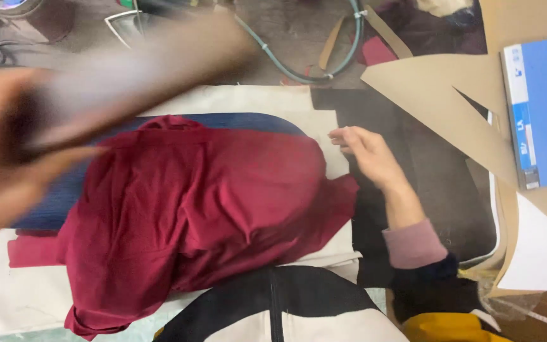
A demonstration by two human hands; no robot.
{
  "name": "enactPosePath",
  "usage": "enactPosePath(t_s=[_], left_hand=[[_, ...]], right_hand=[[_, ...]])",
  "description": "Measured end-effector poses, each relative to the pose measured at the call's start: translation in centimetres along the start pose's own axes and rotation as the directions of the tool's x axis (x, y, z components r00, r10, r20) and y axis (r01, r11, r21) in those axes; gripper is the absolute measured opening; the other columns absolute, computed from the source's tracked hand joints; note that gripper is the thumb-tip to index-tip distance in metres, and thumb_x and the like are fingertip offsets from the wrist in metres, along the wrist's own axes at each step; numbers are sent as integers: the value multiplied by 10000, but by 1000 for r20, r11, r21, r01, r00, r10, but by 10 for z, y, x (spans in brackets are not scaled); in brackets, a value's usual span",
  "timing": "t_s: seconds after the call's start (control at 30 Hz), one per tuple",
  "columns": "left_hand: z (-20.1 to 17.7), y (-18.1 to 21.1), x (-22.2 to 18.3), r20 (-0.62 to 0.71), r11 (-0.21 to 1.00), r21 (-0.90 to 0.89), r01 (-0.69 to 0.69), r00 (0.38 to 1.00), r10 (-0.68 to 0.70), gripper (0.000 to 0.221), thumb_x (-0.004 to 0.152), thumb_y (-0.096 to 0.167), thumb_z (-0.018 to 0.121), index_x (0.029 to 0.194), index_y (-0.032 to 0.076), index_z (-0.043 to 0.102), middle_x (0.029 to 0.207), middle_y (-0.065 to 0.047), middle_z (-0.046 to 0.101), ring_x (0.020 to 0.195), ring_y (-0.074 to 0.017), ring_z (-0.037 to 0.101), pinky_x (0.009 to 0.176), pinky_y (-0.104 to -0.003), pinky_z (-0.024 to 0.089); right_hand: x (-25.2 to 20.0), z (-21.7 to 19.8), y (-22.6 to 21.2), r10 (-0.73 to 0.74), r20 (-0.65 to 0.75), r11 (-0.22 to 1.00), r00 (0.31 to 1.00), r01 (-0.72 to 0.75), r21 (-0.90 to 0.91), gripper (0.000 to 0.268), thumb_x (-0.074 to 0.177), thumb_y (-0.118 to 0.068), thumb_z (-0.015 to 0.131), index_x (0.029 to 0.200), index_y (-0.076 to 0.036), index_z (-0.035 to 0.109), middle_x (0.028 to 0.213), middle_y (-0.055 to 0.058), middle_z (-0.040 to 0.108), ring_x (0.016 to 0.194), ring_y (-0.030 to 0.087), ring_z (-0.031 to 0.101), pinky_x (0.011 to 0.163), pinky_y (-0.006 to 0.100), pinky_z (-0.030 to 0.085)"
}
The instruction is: Ironing and pressing a red garment using a steam iron and a wooden tailor's clapper to flatten seams.
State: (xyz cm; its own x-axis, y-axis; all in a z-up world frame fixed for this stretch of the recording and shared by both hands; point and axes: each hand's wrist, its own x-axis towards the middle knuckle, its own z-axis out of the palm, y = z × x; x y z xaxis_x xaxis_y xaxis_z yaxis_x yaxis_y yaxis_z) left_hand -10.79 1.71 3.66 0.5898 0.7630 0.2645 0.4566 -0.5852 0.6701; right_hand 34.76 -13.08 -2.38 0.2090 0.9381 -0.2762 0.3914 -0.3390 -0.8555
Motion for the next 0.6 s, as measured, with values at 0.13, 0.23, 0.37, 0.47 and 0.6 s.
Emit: enactPosePath(t_s=[0.13,0.23,0.37,0.47,0.6], left_hand=[[56,107,86,311,875,381,-299,933,183,618,673,344,812,1165,21,623,1008,-182,667,1038,-398,625,893,-498,474],[117,114,110,461,811,384,-443,852,247,619,661,480,793,1132,115,624,972,-52,640,987,-288,621,803,-446,501],[160,105,120,571,851,336,-403,806,157,663,691,506,781,1177,97,590,1010,-38,623,1013,-280,605,800,-460,514],[166,104,124,605,871,336,-358,791,91,672,695,521,780,1181,100,586,1022,-34,629,1031,-279,609,815,-467,517],[154,108,122,574,838,381,-390,811,116,635,681,497,789,1151,111,605,1011,-34,635,1027,-281,616,792,-480,525]], right_hand=[[-15,-1,18,34,-78,999,996,-31,44,368,1032,-241,396,1130,4,654,1076,217,678,1114,371,621,981,488,480],[-24,-16,61,105,-173,994,979,-103,24,263,960,-111,477,1122,-23,665,993,167,681,1045,310,641,924,512,494],[-48,-28,50,116,-228,987,967,-87,135,252,1001,-105,449,1084,-5,665,1009,211,679,1037,344,643,915,517,505],[-57,-28,50,107,-249,968,963,-43,249,286,1039,-102,397,1078,45,639,1059,266,653,1053,356,625,922,530,509],[-49,-24,51,73,-213,972,974,-22,233,297,1049,-144,410,1125,25,642,1100,263,648,1074,376,623,924,518,515]])
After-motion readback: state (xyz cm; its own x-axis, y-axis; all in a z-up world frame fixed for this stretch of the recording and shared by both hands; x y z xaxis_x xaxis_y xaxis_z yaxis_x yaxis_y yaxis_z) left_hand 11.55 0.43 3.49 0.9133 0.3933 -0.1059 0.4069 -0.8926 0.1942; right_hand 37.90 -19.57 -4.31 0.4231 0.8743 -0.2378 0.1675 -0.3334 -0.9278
